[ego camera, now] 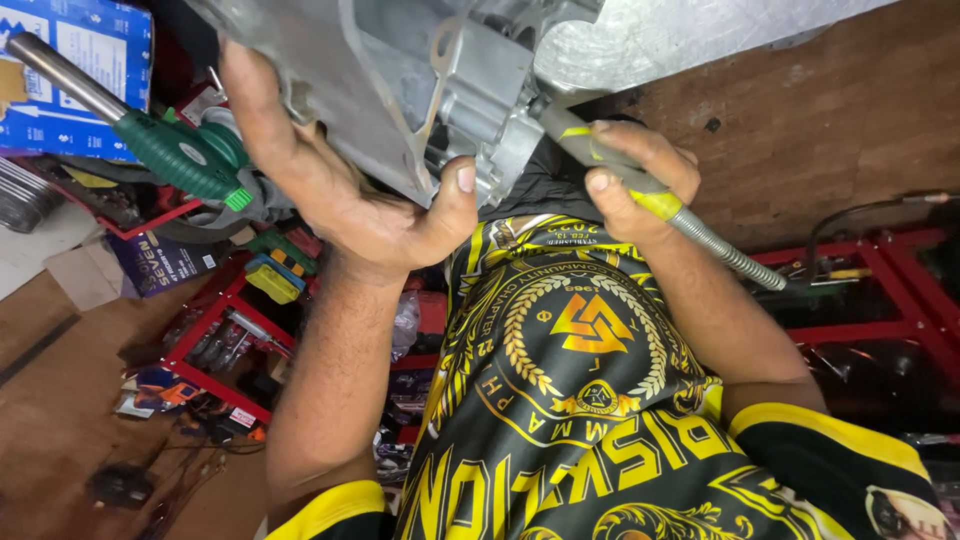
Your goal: Cleaning and smoothing the gasket surface of a motorcycle engine crankcase using a rotary tool
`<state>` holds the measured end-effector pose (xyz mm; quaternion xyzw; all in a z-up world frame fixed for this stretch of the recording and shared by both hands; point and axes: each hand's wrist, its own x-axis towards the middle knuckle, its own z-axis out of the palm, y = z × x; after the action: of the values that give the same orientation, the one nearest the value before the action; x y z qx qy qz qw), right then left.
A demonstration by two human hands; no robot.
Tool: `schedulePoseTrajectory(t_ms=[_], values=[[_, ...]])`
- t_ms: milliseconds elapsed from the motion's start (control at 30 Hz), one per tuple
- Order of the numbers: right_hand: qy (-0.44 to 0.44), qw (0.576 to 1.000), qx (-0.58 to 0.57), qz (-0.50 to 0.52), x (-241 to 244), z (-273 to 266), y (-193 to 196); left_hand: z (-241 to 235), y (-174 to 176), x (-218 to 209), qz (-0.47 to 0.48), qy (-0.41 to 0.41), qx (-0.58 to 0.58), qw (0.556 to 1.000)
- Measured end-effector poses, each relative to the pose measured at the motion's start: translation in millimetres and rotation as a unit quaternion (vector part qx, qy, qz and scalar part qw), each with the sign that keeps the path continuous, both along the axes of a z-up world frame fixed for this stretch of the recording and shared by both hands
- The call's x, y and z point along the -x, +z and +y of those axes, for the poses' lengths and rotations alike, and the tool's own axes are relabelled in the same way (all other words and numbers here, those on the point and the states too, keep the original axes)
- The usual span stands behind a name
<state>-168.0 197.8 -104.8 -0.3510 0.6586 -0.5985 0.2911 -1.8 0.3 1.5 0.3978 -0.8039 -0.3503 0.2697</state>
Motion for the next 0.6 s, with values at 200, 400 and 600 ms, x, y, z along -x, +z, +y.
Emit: schedulePoseTrajectory(t_ms=[200, 400, 600], values=[[-0.007, 1.0, 0.024, -0.008, 4, -1, -4, -2, -3, -2, -0.01, 0.0, 0.015, 1.0], [-0.07, 0.99, 0.07, -0.095, 22, 14, 10, -19, 46, 30, 0.055, -0.043, -0.089, 0.994], [-0.107, 0.992, 0.034, -0.054, 20, 37, 16, -120, 92, 42, 0.077, -0.101, -0.202, 0.971]])
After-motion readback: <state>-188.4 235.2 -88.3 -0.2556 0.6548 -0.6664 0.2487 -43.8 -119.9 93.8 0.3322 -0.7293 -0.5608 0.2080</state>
